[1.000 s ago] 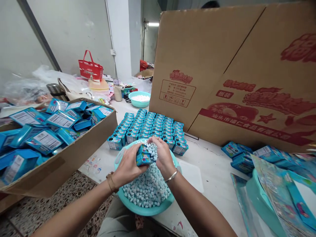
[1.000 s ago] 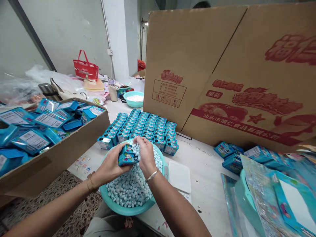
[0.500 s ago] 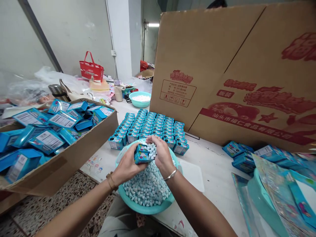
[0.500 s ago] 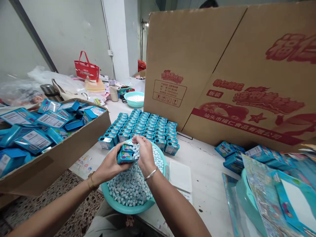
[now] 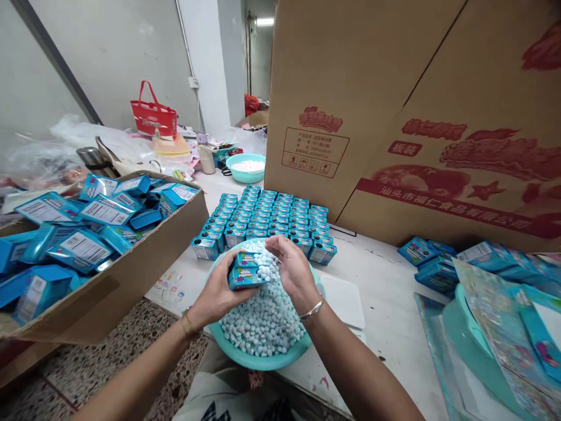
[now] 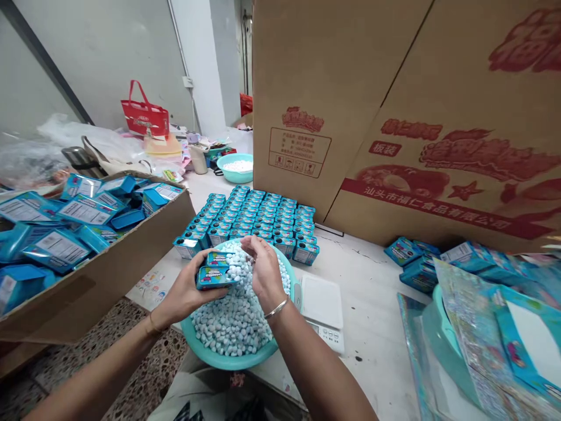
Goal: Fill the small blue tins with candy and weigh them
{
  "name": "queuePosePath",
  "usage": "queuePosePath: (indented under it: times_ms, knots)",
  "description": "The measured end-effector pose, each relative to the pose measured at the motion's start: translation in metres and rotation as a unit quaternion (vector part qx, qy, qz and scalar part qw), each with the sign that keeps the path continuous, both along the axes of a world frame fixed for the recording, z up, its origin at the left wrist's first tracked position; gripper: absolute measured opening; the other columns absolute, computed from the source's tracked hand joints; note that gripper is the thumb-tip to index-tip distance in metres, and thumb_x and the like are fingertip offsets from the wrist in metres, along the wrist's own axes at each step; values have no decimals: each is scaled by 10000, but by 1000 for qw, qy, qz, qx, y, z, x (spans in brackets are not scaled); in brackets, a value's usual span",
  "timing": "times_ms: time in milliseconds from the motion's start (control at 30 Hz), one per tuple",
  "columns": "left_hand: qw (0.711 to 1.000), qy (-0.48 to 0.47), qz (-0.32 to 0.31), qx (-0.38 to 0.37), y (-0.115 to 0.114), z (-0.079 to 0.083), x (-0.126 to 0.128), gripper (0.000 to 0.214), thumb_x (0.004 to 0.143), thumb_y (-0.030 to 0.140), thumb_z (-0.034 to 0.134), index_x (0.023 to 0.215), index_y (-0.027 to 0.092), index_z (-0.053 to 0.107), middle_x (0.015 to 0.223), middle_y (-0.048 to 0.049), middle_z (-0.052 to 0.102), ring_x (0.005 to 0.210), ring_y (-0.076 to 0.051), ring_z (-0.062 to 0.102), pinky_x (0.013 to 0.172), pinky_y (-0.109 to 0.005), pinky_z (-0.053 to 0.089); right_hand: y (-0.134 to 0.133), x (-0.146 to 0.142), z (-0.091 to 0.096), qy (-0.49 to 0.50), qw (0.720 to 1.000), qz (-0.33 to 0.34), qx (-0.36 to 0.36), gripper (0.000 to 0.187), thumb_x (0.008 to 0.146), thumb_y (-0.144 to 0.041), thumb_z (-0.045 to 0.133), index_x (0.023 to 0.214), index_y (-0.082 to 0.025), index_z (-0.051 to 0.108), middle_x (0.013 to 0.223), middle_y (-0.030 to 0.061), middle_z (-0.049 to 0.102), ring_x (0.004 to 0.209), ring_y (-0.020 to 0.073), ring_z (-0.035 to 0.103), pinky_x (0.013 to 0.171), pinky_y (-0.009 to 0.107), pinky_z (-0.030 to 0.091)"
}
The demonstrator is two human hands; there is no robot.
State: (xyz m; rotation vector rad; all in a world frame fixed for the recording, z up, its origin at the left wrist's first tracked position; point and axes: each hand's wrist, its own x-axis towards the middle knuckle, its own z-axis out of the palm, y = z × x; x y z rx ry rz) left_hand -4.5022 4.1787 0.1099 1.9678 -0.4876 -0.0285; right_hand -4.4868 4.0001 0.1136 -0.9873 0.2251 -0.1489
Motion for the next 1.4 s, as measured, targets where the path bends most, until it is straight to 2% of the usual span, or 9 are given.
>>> queuePosePath:
  times_ms: [133,233,467,833,1000,1100,1233,1333,1400]
  knots:
    - [998,48,22,-27,-1,-2,-4,785,657,321,812,1327,196,422,1248,-109,597,1138,-297,595,1006,-460,467,2,-13,-13,-37,988,-15,-148,358,892,-500,519,908,-201,715,1026,53,700,1044,203,603,1010,361,397]
    - [999,34,20,-24,-8,-7,-6,744,640,289,817,1287,200,460,1255,-95,586,1157,-291,579,1022,-446,455,11,-20,-12,-60,978,12,-199,401,933,-521,447,1025,-212,686,1095,52,681,1077,199,593,999,348,408]
    - [994,83,2,-75,-18,-6,-4,786,645,303,827,1311,219,418,1297,-94,551,1166,-275,571,1018,-414,462,9,-20,-1,-66,980,1,-187,433,958,-528,392,1050,-214,676,1112,54,677,1076,198,600,991,351,427]
    - [988,126,3,-90,-24,-7,4,818,648,299,837,1335,255,395,1258,-77,577,1095,-258,609,975,-391,493,2,-13,-5,-48,993,-61,-89,409,969,-504,369,1016,-241,678,1069,33,691,1033,184,620,962,357,442]
    - [991,95,-42,-85,-21,-12,1,779,646,271,839,1309,281,430,1318,-62,513,1214,-266,525,1077,-379,411,2,-11,-10,-41,993,-17,-110,403,949,-489,431,889,-206,712,952,48,713,914,193,649,883,351,478]
    - [984,113,-75,-113,-11,-13,-2,799,636,245,843,1315,284,423,1328,-72,499,1221,-273,518,1080,-373,403,-16,-11,-22,-20,994,-37,-96,376,938,-478,460,872,-203,708,926,51,713,908,195,651,891,370,479]
    - [969,130,-97,-188,-2,-15,-3,828,591,240,860,1302,260,436,1352,-103,484,1227,-307,514,1066,-400,414,-36,-16,-32,-4,987,-65,-146,318,924,-447,507,908,-199,706,976,62,711,983,207,636,970,401,435]
    - [954,141,-102,-243,-9,-20,0,889,532,287,893,1295,253,439,1341,-111,497,1228,-332,514,1056,-434,419,-24,-26,-25,-19,979,-71,-190,382,968,-465,401,1023,-218,687,1082,62,699,1068,209,617,1005,404,417]
    - [949,139,-106,-261,-16,-21,2,886,518,340,897,1282,242,461,1312,-108,514,1240,-343,501,1060,-444,416,-10,-33,-18,-32,976,-25,-212,433,990,-473,322,1076,-229,669,1125,57,689,1082,208,615,992,398,434]
